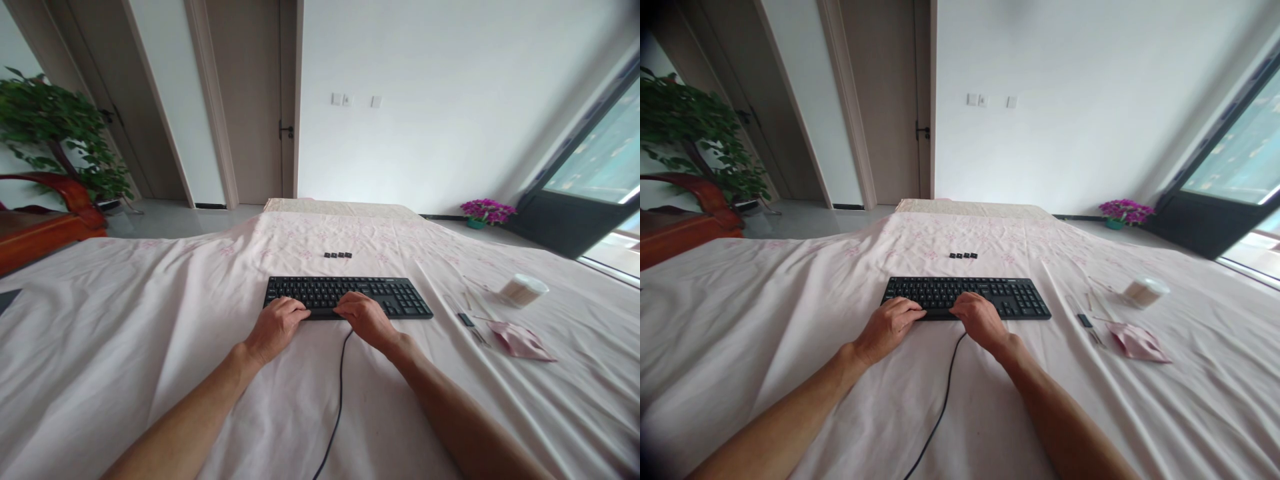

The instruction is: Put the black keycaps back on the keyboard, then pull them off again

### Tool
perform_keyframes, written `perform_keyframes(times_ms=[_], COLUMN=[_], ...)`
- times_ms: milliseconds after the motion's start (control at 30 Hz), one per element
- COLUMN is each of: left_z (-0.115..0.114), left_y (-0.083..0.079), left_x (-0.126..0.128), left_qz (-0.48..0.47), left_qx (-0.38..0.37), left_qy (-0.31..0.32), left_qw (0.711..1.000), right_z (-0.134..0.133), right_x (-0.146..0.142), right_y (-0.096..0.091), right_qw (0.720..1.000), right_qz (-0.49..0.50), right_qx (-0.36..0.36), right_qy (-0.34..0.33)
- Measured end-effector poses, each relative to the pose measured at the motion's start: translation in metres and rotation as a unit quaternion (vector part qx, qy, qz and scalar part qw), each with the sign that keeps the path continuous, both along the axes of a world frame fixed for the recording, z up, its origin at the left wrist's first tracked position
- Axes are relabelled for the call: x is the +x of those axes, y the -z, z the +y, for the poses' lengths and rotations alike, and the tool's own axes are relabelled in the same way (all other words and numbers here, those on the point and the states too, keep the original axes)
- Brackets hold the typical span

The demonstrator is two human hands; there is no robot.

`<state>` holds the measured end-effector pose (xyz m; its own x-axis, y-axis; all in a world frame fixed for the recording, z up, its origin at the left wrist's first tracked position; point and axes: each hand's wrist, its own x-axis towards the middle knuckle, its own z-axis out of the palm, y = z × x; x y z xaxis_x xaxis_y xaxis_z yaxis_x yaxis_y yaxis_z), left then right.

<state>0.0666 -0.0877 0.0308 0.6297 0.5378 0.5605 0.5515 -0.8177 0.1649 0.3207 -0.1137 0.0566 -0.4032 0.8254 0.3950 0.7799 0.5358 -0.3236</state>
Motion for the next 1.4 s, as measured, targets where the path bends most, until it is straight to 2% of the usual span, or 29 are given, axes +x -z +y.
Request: perform_keyframes(times_ms=[300, 633, 900, 1000, 1200, 1400], left_z=[-0.005, -0.007, -0.007, -0.008, -0.009, -0.007], left_y=[0.0, 0.003, 0.003, 0.003, 0.005, 0.011], left_x=[0.002, 0.007, 0.011, 0.011, 0.004, -0.001], left_qz=[0.022, 0.023, 0.034, 0.039, 0.006, -0.024], left_qx=[0.032, 0.045, 0.047, 0.047, 0.031, 0.026], left_qy=[-0.015, -0.026, -0.035, -0.041, -0.034, -0.032], left_qw=[0.999, 0.998, 0.998, 0.997, 0.999, 0.999], right_z=[-0.003, -0.011, -0.014, -0.014, -0.012, -0.014], right_x=[-0.005, -0.014, -0.02, -0.018, -0.015, -0.018], right_y=[-0.002, -0.01, -0.011, -0.009, 0.002, 0.006], right_qw=[0.998, 0.987, 0.98, 0.982, 0.994, 0.994], right_qz=[-0.06, -0.156, -0.193, -0.182, -0.079, -0.063], right_qx=[0.022, 0.026, 0.035, 0.03, 0.033, 0.045], right_qy=[-0.01, 0.028, 0.034, 0.037, 0.072, 0.077])
